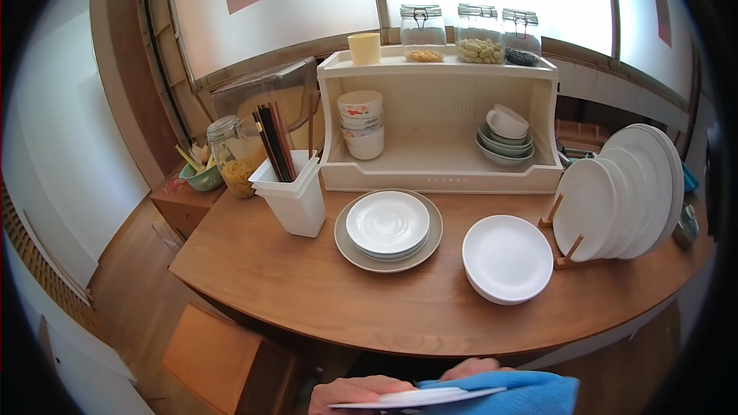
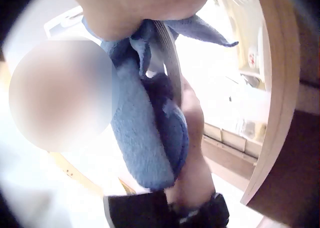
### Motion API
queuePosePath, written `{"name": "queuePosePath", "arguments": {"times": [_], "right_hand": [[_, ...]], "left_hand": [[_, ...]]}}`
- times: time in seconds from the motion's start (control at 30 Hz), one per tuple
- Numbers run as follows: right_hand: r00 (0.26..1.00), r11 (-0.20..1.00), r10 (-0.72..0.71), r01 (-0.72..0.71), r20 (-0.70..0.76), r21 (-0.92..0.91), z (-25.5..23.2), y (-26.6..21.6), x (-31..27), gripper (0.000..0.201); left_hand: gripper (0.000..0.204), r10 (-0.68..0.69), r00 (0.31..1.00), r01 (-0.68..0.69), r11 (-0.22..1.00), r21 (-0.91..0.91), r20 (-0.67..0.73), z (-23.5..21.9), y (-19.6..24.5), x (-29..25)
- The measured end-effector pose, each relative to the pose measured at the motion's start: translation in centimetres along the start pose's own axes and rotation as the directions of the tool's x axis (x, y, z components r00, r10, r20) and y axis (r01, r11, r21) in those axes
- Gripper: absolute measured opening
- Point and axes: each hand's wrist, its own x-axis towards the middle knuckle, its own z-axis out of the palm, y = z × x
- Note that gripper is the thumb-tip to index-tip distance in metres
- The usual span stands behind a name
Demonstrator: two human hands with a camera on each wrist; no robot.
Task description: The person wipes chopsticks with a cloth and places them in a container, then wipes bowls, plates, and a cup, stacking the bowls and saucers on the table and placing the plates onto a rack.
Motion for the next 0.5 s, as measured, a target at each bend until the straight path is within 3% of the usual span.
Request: {"name": "queuePosePath", "arguments": {"times": [0.07,0.13,0.2,0.23,0.27,0.33,0.37,0.4,0.43,0.47,0.5], "right_hand": [[0.996,0.993,0.086,-0.085,-0.005,0.084,1.9,1.1,0.8,0.026],[0.991,0.984,0.128,-0.123,-0.028,0.13,3.0,1.9,0.6,0.026],[0.988,0.981,0.145,-0.138,-0.047,0.136,2.8,1.9,0.3,0.027],[0.986,0.98,0.153,-0.144,-0.059,0.135,2.7,2.2,0.1,0.027],[0.988,0.983,0.147,-0.139,-0.057,0.118,2.1,2.0,-0.1,0.027],[0.989,0.987,0.141,-0.138,-0.04,0.078,0.7,1.7,-0.4,0.028],[0.991,0.991,0.132,-0.132,-0.007,0.032,-0.4,1.5,-0.6,0.029],[0.992,0.992,0.119,-0.117,0.038,-0.043,-1.5,1.0,-0.4,0.029],[0.989,0.984,0.091,-0.072,0.114,-0.164,-2.6,0.1,0.0,0.03],[0.98,0.939,0.026,0.043,0.195,-0.342,-3.4,-0.8,0.5,0.03],[0.971,0.866,-0.087,0.184,0.222,-0.465,-3.3,-2.3,1.5,0.027]], "left_hand": [[0.045,-0.132,0.984,0.121,0.988,-0.09,-0.119,1.0,0.7,0.0],[0.05,-0.148,0.983,0.132,0.982,-0.137,-0.11,1.1,0.0,-0.2],[0.057,0.202,0.975,-0.213,0.969,0.122,0.094,0.2,-1.5,-0.1],[0.066,0.272,0.943,-0.296,0.949,0.108,0.193,-0.1,-1.9,0.2],[0.066,0.269,0.944,-0.292,0.951,0.102,0.192,-0.3,-1.7,0.0],[0.071,-0.08,0.993,0.057,0.972,0.229,0.091,-0.6,0.6,-0.1],[0.073,-0.254,0.964,0.25,0.967,0.056,0.073,-0.4,2.1,-0.1],[0.069,-0.238,0.968,0.238,0.971,0.013,0.078,-1.3,2.1,-1.1],[0.064,-0.212,0.956,0.22,0.975,-0.015,0.204,-1.8,2.1,-0.6],[0.06,-0.177,0.929,0.203,0.978,-0.047,0.326,-2.3,1.9,0.1],[0.06,-0.179,0.927,0.206,0.977,-0.05,0.329,-2.5,1.8,0.5]]}}
